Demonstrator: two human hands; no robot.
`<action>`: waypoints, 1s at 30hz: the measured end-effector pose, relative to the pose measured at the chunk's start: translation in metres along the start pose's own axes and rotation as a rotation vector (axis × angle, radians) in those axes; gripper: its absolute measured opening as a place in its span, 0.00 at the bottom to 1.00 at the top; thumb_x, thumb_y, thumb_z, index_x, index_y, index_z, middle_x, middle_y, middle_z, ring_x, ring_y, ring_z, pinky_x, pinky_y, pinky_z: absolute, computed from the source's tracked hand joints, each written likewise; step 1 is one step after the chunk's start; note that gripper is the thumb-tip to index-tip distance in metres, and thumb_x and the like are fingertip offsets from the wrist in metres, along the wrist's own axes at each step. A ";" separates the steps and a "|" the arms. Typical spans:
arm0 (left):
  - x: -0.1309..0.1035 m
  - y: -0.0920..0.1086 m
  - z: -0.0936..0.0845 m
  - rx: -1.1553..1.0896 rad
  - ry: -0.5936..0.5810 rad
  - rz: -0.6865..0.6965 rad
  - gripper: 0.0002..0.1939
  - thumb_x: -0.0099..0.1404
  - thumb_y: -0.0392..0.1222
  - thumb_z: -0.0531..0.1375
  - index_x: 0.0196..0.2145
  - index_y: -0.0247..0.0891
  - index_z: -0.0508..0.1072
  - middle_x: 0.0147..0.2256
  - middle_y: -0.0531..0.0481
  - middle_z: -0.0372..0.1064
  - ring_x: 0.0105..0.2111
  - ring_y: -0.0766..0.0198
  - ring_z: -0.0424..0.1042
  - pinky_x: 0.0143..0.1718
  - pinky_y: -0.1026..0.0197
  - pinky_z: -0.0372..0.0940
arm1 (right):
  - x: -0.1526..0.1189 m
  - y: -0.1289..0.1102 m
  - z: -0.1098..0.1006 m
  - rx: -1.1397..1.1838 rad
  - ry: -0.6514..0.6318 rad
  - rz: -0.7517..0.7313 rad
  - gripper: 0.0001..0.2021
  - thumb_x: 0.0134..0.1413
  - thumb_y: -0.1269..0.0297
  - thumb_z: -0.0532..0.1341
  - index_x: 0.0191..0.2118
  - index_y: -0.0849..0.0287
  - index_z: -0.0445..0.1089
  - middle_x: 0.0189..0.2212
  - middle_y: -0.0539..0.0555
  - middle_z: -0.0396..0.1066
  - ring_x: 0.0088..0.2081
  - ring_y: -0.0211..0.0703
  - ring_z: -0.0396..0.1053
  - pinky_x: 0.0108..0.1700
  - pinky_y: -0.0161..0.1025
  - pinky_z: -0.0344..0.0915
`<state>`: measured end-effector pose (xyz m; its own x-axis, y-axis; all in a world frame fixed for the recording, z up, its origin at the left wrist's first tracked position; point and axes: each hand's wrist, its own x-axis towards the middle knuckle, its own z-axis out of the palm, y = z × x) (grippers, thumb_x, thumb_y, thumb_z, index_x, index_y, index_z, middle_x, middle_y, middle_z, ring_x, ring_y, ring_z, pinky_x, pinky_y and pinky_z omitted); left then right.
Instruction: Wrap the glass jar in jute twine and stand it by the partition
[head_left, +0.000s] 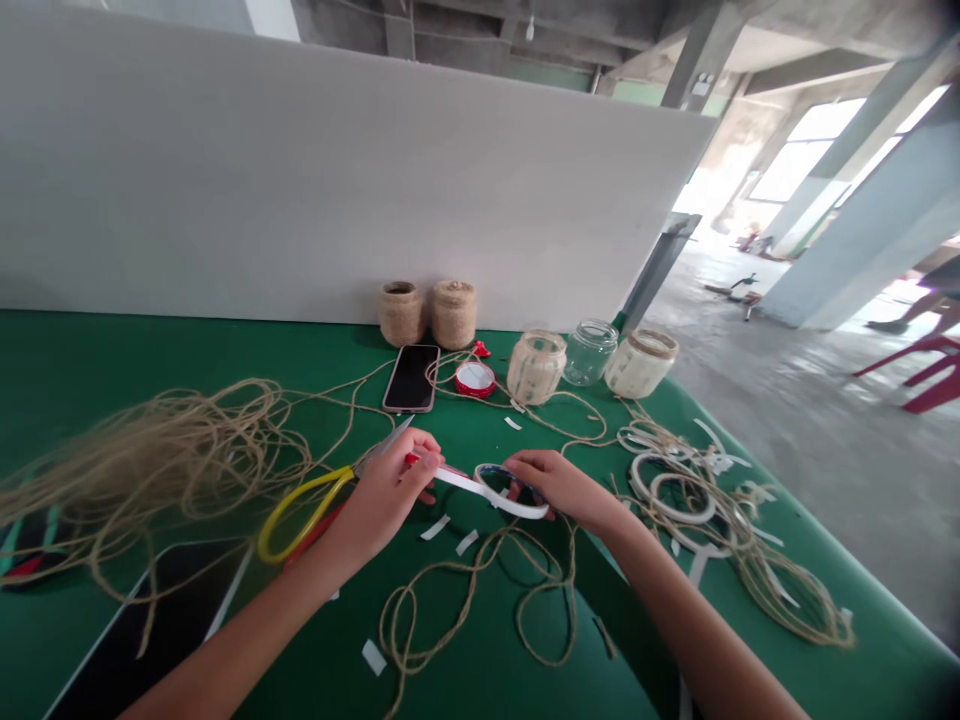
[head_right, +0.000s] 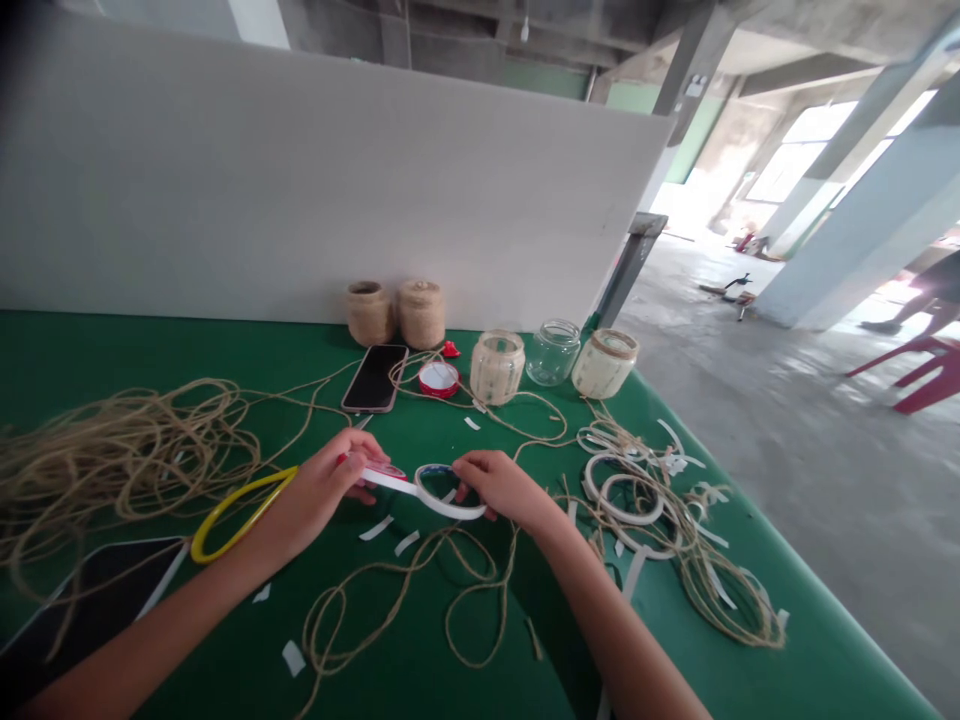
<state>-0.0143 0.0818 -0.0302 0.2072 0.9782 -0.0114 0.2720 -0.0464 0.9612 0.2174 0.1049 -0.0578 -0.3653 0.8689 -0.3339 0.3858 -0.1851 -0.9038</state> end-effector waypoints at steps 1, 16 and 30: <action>0.000 0.002 -0.001 0.025 0.017 0.006 0.16 0.62 0.54 0.49 0.35 0.38 0.64 0.34 0.48 0.67 0.30 0.61 0.69 0.28 0.59 0.68 | 0.000 -0.001 0.001 -0.063 0.009 -0.025 0.16 0.55 0.52 0.53 0.34 0.61 0.69 0.26 0.50 0.71 0.17 0.30 0.58 0.17 0.29 0.53; -0.008 0.027 -0.018 0.427 0.191 0.087 0.14 0.62 0.54 0.49 0.28 0.42 0.64 0.18 0.59 0.62 0.19 0.67 0.61 0.22 0.66 0.55 | -0.034 -0.041 0.057 -0.192 0.024 -0.355 0.15 0.56 0.53 0.53 0.31 0.60 0.69 0.29 0.52 0.67 0.31 0.37 0.63 0.32 0.33 0.57; -0.003 0.023 -0.018 0.345 0.256 0.020 0.15 0.62 0.49 0.49 0.23 0.41 0.62 0.16 0.58 0.59 0.17 0.67 0.59 0.21 0.66 0.54 | -0.028 -0.038 0.054 0.116 -0.060 -0.199 0.21 0.59 0.53 0.49 0.20 0.61 0.62 0.12 0.43 0.50 0.15 0.28 0.45 0.18 0.30 0.42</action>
<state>-0.0259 0.0811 -0.0031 -0.0122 0.9931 0.1164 0.5781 -0.0880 0.8112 0.1675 0.0624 -0.0288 -0.4756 0.8653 -0.1583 0.2026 -0.0674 -0.9769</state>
